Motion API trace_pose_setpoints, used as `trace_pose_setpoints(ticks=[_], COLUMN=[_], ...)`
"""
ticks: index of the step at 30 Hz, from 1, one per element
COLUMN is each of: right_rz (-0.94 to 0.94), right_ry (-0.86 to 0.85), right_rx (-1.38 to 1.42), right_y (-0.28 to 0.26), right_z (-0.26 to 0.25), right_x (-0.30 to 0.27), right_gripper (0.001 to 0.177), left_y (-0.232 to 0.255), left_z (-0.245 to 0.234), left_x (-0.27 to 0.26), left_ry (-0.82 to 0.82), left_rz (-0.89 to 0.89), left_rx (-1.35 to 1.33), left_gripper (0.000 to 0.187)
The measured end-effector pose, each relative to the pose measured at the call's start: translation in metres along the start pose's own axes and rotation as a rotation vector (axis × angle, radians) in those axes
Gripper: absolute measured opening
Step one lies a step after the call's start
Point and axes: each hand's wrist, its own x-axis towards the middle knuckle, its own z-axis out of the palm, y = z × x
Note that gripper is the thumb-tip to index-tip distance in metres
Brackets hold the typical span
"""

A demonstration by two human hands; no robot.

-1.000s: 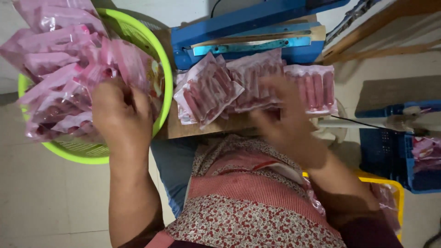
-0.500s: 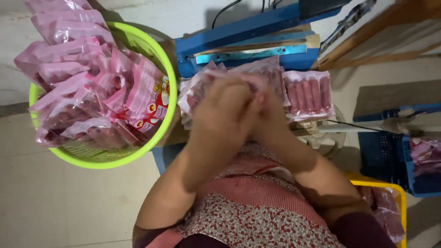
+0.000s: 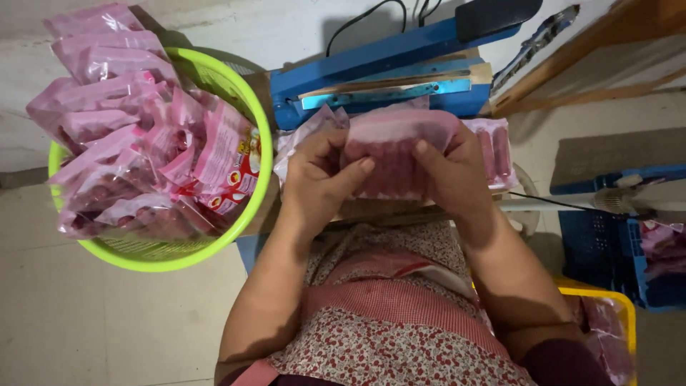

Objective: The person seals plastic packets of sausages using a manual heat sealer and transfers the sealed packets into a yellow crate.

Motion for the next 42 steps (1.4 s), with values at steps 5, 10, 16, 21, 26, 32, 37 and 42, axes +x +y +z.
trace_pose_setpoints(ticks=[5, 10, 16, 21, 26, 32, 37, 42], right_rz=[0.002, 0.024, 0.039, 0.135, 0.296, 0.277, 0.084, -0.049], right_ry=[0.172, 0.244, 0.224, 0.122, 0.052, -0.011, -0.109, 0.040], right_rx=[0.087, 0.188, -0.330, -0.560, -0.888, -0.958, -1.100, -1.239], right_y=[0.044, 0.053, 0.009, 0.009, 0.015, 0.052, 0.080, 0.098], right_z=[-0.011, -0.015, -0.016, -0.039, -0.051, -0.057, -0.068, -0.075], right_x=[-0.010, -0.014, -0.017, 0.000, 0.049, 0.092, 0.106, 0.107], right_gripper=[0.020, 0.036, 0.022, 0.015, 0.026, 0.030, 0.045, 0.042], left_y=[0.005, -0.012, -0.015, -0.044, -0.042, -0.047, -0.061, -0.043], left_z=[0.012, 0.004, 0.008, -0.002, 0.006, 0.013, 0.008, 0.018], left_x=[-0.002, 0.000, 0.003, 0.025, 0.064, 0.080, 0.079, 0.059], left_ry=[0.058, 0.087, 0.196, 0.226, 0.179, 0.171, 0.218, 0.134], left_rz=[-0.007, -0.002, -0.018, -0.123, -0.148, -0.184, -0.111, 0.518], left_rx=[0.137, 0.181, 0.259, 0.435, 0.858, 1.333, 1.394, 1.337], left_gripper=[0.028, 0.022, 0.010, 0.014, 0.031, 0.028, 0.024, 0.025])
